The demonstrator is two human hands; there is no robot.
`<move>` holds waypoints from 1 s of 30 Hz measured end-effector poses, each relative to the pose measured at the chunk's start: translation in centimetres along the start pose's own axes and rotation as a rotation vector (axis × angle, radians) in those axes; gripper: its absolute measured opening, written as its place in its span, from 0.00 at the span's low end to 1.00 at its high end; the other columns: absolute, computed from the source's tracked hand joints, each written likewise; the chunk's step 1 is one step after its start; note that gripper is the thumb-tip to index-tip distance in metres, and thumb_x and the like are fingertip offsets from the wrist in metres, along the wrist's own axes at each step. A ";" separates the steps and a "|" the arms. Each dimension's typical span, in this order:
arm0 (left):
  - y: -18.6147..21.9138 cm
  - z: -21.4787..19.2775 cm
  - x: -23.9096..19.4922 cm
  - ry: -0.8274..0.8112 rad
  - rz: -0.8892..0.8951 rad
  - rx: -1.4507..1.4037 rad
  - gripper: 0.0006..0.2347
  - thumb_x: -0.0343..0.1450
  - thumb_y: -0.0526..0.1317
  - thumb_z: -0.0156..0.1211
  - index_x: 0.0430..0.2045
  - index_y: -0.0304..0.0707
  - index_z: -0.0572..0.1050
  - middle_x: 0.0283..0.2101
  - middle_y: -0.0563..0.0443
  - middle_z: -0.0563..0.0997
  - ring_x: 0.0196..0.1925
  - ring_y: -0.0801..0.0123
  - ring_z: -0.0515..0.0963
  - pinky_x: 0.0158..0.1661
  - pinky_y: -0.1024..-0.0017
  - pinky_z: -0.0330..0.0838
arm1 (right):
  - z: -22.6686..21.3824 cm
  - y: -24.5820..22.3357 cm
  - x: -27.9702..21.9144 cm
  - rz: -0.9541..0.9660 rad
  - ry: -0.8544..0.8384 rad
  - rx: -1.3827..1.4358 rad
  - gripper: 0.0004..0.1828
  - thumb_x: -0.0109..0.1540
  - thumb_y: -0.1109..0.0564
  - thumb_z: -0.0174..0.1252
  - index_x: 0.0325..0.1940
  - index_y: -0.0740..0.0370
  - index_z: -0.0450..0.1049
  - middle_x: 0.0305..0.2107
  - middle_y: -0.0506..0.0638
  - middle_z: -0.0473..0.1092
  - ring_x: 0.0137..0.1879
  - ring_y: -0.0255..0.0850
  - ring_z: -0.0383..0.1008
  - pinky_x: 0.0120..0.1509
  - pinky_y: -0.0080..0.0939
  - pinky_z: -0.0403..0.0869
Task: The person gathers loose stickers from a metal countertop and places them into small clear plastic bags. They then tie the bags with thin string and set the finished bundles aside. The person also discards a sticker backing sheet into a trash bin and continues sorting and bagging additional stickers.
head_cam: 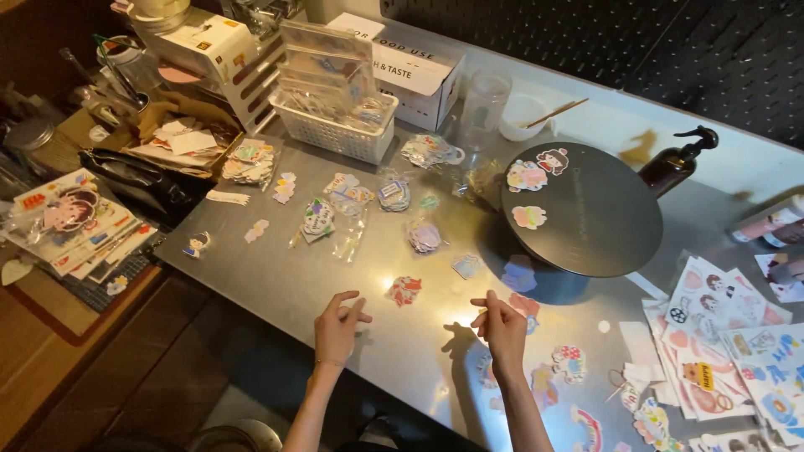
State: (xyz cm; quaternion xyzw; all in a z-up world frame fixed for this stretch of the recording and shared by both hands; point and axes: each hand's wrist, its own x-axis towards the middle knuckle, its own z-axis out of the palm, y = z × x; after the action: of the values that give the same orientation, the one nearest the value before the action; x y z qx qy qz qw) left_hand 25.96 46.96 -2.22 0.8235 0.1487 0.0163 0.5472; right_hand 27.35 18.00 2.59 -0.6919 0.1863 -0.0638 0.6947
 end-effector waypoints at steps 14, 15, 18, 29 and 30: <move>-3.0 -5.3 9.6 0.032 0.174 0.028 0.22 0.73 0.38 0.54 0.64 0.39 0.61 0.65 0.44 0.64 0.67 0.57 0.65 0.66 0.62 0.66 | 5.2 0.5 2.5 0.188 -0.006 -0.060 0.17 0.69 0.56 0.48 0.56 0.67 0.76 0.42 0.60 0.78 0.41 0.47 0.75 0.50 0.42 0.75; -3.0 -5.7 10.4 0.041 0.172 0.020 0.22 0.73 0.38 0.54 0.64 0.39 0.61 0.65 0.44 0.64 0.67 0.57 0.65 0.66 0.62 0.66 | 6.2 0.7 2.9 0.182 -0.014 -0.068 0.17 0.69 0.56 0.48 0.56 0.67 0.76 0.42 0.60 0.78 0.41 0.47 0.75 0.50 0.42 0.75; -3.2 -6.9 12.7 0.138 0.149 0.069 0.19 0.74 0.41 0.55 0.60 0.41 0.67 0.59 0.42 0.71 0.63 0.54 0.70 0.59 0.61 0.68 | 8.6 0.1 3.9 0.182 -0.097 -0.001 0.17 0.68 0.56 0.51 0.57 0.66 0.76 0.41 0.62 0.78 0.41 0.48 0.76 0.50 0.43 0.76; -5.7 -15.7 23.4 0.347 0.245 0.131 0.21 0.69 0.34 0.61 0.58 0.37 0.68 0.58 0.38 0.70 0.63 0.48 0.68 0.54 0.58 0.74 | 9.0 2.0 9.9 0.189 -0.079 -0.101 0.15 0.70 0.58 0.49 0.55 0.68 0.76 0.40 0.63 0.78 0.40 0.47 0.75 0.48 0.42 0.74; -5.7 -16.6 24.9 0.331 0.251 0.127 0.21 0.69 0.34 0.61 0.58 0.37 0.68 0.58 0.38 0.70 0.63 0.48 0.68 0.54 0.58 0.74 | 9.9 2.0 10.2 0.190 -0.062 -0.101 0.15 0.70 0.58 0.49 0.55 0.68 0.76 0.40 0.63 0.78 0.40 0.47 0.75 0.48 0.42 0.74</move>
State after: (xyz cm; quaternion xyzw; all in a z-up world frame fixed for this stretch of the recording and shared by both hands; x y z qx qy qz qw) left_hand 45.34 70.45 -4.15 0.8544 0.1338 0.2099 0.4562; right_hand 39.88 23.76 -1.37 -0.7070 0.2325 0.0331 0.6671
